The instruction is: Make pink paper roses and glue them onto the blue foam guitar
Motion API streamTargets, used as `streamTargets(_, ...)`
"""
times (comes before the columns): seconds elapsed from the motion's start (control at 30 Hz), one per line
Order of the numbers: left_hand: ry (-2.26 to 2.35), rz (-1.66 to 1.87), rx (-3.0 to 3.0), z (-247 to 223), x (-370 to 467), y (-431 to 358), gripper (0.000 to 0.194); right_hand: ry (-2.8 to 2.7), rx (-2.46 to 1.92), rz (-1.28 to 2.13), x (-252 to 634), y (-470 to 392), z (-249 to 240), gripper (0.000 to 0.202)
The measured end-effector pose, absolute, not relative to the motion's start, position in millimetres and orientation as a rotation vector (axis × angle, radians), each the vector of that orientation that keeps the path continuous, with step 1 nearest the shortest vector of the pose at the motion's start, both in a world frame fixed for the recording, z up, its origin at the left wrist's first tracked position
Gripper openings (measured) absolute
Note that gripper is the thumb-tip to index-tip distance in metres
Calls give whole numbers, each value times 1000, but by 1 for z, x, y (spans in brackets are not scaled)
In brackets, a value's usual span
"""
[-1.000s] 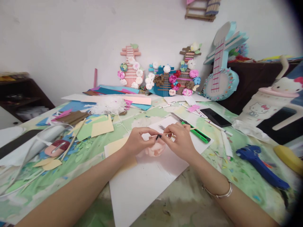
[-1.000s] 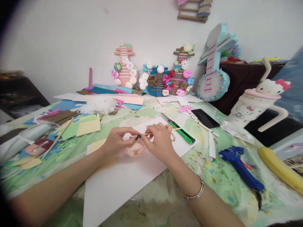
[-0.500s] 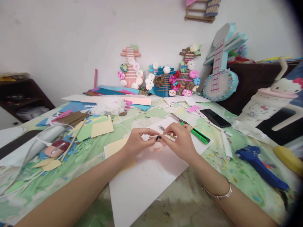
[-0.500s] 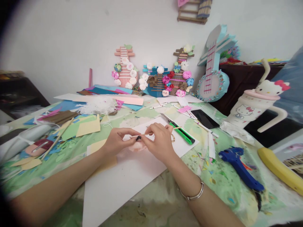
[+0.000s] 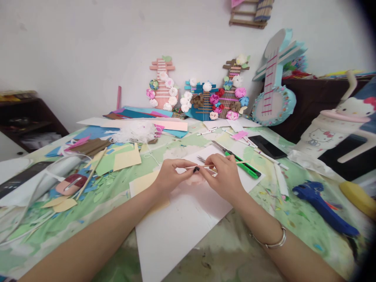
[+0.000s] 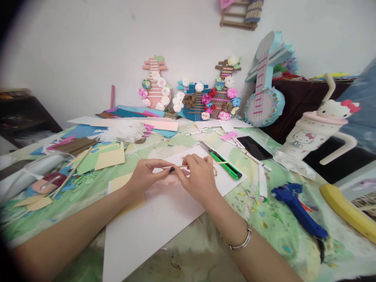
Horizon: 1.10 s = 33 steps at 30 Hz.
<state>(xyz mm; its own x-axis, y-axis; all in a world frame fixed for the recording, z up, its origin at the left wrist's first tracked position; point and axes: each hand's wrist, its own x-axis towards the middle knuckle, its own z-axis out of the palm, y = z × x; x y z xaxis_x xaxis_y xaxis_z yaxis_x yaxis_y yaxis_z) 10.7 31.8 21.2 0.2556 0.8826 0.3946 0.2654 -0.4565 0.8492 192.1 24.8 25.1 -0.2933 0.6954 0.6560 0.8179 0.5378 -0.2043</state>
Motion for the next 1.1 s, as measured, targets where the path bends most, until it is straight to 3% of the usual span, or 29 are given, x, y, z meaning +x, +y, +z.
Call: streamTargets(1.1,1061,1220,1933,22,10,32,12,-2013,-1198,-224,195,25,30,22)
